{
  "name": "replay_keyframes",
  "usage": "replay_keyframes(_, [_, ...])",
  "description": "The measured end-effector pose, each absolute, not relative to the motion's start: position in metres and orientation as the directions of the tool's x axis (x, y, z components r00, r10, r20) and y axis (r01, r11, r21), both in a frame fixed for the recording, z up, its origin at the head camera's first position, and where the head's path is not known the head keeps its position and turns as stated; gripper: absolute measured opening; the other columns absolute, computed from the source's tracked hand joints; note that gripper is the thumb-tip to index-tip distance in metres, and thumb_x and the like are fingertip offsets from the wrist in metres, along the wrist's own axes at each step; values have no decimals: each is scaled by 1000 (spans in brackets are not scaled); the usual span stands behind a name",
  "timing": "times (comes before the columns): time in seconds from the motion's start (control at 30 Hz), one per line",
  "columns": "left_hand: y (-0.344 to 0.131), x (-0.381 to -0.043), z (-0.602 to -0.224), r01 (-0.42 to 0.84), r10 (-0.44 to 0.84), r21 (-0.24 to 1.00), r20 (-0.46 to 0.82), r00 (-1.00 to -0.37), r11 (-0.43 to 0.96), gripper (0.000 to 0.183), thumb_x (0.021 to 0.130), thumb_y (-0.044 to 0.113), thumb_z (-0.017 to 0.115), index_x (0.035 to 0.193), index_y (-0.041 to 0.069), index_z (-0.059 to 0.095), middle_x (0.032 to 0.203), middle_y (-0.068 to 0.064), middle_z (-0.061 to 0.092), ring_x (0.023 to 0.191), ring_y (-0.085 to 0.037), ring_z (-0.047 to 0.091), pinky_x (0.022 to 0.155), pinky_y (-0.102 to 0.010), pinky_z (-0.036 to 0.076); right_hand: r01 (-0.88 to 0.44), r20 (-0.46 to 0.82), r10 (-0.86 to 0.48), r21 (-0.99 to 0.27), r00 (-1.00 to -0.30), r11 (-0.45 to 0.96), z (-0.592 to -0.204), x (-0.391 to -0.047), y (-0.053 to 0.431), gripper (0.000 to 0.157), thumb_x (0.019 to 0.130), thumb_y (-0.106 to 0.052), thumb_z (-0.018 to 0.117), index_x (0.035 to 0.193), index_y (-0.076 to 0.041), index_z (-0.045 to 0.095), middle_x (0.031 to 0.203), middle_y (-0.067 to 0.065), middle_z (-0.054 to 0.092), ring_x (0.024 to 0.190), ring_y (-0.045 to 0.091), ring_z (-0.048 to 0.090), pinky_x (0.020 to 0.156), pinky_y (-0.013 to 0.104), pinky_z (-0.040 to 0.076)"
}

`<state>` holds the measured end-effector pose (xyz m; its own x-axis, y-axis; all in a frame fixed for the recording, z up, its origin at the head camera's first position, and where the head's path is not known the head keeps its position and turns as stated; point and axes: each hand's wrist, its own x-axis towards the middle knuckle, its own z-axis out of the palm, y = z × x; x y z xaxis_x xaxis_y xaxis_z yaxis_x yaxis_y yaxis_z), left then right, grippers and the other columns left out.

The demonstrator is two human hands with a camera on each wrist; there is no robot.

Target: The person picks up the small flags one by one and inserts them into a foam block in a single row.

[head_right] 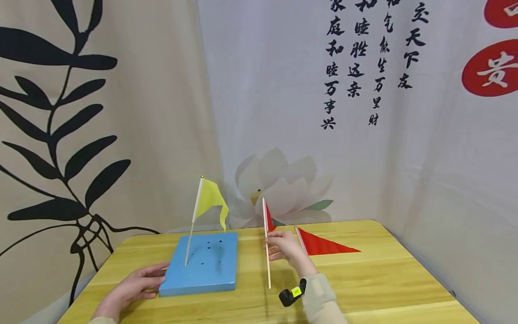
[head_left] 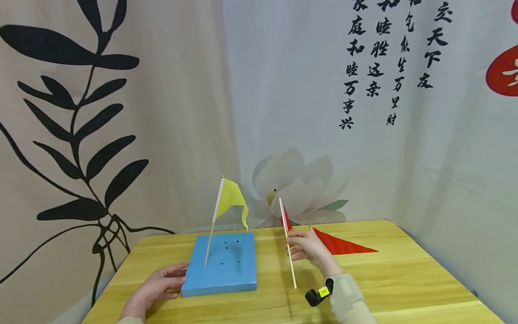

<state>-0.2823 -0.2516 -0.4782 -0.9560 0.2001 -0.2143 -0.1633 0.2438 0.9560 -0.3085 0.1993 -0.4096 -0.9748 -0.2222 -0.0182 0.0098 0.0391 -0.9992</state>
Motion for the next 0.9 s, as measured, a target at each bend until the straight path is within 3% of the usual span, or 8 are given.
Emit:
replay_keyframes(0.47, [-247,-281,-477,-163,175,954,-210,-962,252,67,89,23,72,145,1,42,139,-25,48,100,-24,63,78,-41,54,-178,183,-171,-983,-968,-41,-343,-310,186,30,94,-8,61,118,9,55,88,10,67,62,19,64,59,33,57])
replay_keyframes(0.9, [-250,-282,-479,-147,205,958,-199,-958,245,66,91,23,70,146,1,41,140,-25,46,103,-25,62,79,-41,54,-278,293,-131,-953,-947,-124,-316,-302,141,26,93,-8,62,116,4,58,89,13,69,62,21,66,60,36,57])
